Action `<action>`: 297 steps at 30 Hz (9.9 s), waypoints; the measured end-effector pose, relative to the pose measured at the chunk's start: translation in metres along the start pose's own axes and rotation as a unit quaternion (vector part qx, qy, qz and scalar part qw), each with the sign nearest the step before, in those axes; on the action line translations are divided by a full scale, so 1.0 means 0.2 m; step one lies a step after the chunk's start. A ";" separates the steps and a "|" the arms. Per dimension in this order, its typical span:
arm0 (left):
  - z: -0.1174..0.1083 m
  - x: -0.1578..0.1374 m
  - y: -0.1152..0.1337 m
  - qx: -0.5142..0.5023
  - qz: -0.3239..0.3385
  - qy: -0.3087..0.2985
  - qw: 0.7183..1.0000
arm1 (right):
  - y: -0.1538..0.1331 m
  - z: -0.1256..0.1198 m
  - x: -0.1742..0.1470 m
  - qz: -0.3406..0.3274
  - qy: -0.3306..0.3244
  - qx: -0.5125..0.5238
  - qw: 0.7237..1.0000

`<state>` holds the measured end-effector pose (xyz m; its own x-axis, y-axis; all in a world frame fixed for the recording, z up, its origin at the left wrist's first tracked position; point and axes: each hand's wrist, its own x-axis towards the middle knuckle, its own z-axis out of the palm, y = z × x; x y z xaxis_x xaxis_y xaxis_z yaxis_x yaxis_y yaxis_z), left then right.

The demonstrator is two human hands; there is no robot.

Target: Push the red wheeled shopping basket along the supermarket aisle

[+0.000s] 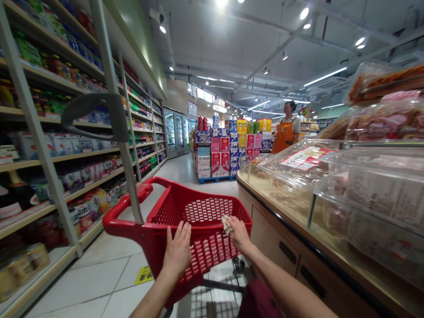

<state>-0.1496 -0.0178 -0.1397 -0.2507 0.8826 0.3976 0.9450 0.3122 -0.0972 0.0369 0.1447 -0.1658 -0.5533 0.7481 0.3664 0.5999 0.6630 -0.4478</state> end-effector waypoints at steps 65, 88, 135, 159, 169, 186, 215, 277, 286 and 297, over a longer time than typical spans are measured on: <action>0.09 -0.03 0.04 0.027 0.025 0.089 0.995 | 0.06 -0.01 0.01 0.043 0.004 -0.139 0.989; 0.08 -0.04 0.05 0.033 0.039 0.078 0.996 | 0.09 0.01 -0.01 -0.037 0.007 -0.109 0.993; 0.00 -0.03 -0.07 0.059 0.022 0.133 0.989 | -0.23 0.20 0.05 -0.108 0.083 -0.029 0.990; -0.22 -0.05 -0.54 0.006 -0.118 0.195 0.974 | -0.52 0.29 0.10 -0.103 0.109 0.080 0.985; -0.28 -0.15 -0.50 0.032 -0.080 0.185 0.979 | -0.86 0.33 0.04 -0.243 0.088 0.056 0.964; -0.28 -0.18 -0.52 0.005 -0.059 0.192 0.980 | -1.14 -0.03 0.30 -0.614 0.082 -0.123 0.775; -0.32 -0.11 -0.47 0.001 -0.078 0.191 0.979 | -0.70 0.48 -0.16 -0.341 0.170 0.019 0.924; -0.33 0.21 -0.01 -0.146 -0.155 0.090 0.973 | -0.59 -0.38 -0.03 -0.124 0.128 0.115 0.977; -0.33 0.18 -0.06 -0.182 -0.126 0.088 0.971 | -0.49 -0.38 0.00 -0.122 0.168 -0.029 0.978; -0.32 0.17 0.09 -0.245 -0.110 0.106 0.957 | -0.46 -0.29 0.09 -0.154 0.208 0.000 0.966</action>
<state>-0.1274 -0.0039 -0.0700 -0.4559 0.7077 0.5397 0.8721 0.2342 0.4296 0.0047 0.0984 -0.0709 -0.4260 0.4624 0.7776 0.4447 0.8556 -0.2651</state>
